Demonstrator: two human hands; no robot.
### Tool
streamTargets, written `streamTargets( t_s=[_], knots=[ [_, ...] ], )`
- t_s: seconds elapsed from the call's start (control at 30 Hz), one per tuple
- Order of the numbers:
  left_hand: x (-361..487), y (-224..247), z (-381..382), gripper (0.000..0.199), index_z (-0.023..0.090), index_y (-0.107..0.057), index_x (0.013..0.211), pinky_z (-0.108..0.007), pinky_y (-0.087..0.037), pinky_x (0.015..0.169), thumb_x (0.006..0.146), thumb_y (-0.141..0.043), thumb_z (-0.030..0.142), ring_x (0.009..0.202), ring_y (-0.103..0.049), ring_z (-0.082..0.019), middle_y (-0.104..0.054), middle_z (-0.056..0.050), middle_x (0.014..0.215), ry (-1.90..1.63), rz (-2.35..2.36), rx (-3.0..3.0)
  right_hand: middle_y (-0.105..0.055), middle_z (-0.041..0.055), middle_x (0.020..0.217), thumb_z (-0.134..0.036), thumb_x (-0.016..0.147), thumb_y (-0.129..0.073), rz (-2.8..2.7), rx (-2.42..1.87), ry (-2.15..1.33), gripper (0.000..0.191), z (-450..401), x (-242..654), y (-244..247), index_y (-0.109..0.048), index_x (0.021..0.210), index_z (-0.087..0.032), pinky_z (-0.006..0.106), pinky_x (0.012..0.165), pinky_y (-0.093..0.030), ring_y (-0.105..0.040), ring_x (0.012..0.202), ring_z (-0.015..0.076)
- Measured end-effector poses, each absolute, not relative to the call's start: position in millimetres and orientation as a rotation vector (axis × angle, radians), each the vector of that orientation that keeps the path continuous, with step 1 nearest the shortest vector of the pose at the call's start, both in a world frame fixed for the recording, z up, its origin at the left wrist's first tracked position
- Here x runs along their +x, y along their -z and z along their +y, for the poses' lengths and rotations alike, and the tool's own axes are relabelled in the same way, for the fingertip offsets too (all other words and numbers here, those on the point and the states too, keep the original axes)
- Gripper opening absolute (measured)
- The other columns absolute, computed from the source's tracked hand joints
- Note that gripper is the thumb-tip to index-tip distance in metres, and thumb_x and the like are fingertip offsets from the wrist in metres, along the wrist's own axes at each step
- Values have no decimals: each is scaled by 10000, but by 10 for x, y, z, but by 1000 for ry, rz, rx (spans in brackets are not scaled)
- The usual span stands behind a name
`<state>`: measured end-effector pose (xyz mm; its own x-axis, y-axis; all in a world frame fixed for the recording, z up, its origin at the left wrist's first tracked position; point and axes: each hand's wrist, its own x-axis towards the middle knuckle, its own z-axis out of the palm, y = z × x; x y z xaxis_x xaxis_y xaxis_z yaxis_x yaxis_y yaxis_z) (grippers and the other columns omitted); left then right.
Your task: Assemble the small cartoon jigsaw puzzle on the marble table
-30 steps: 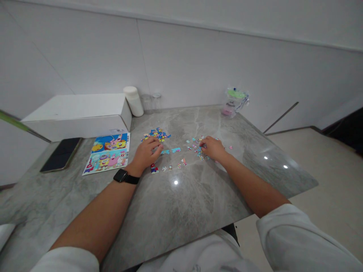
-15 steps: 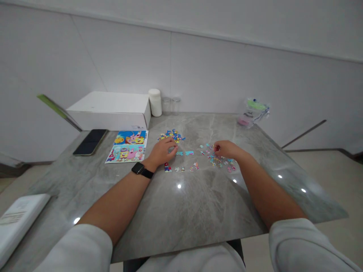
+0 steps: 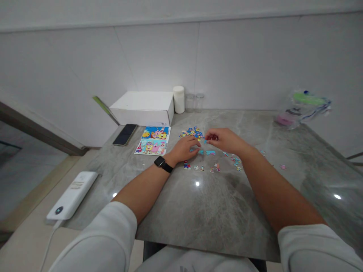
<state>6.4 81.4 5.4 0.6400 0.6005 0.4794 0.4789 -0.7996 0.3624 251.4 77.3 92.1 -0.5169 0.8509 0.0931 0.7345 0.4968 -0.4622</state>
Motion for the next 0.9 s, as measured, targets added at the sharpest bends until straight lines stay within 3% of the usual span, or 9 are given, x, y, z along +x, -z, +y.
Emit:
streamTargets(
  t_s=[0.23,0.9],
  knots=[
    [66,-19,822,130,212,-768,1044,-406,-516,985,957,-688,267,1089,-663,-249,-732,-92,1107,-783,869,2690,-792,9,924,-134,874,-670,-2528,-1479,-548,164,863,2455,-490,-789,943,-224,237,742,-432,-680,834,163],
    [97,49,863,172,230,-814,1006,-409,-504,993,999,-647,271,1037,-709,-231,-793,-71,1075,-639,753,2748,-816,22,933,-226,918,-695,-2455,-1615,-654,140,927,2397,-236,-821,978,-223,252,739,-471,-720,848,178]
  ],
)
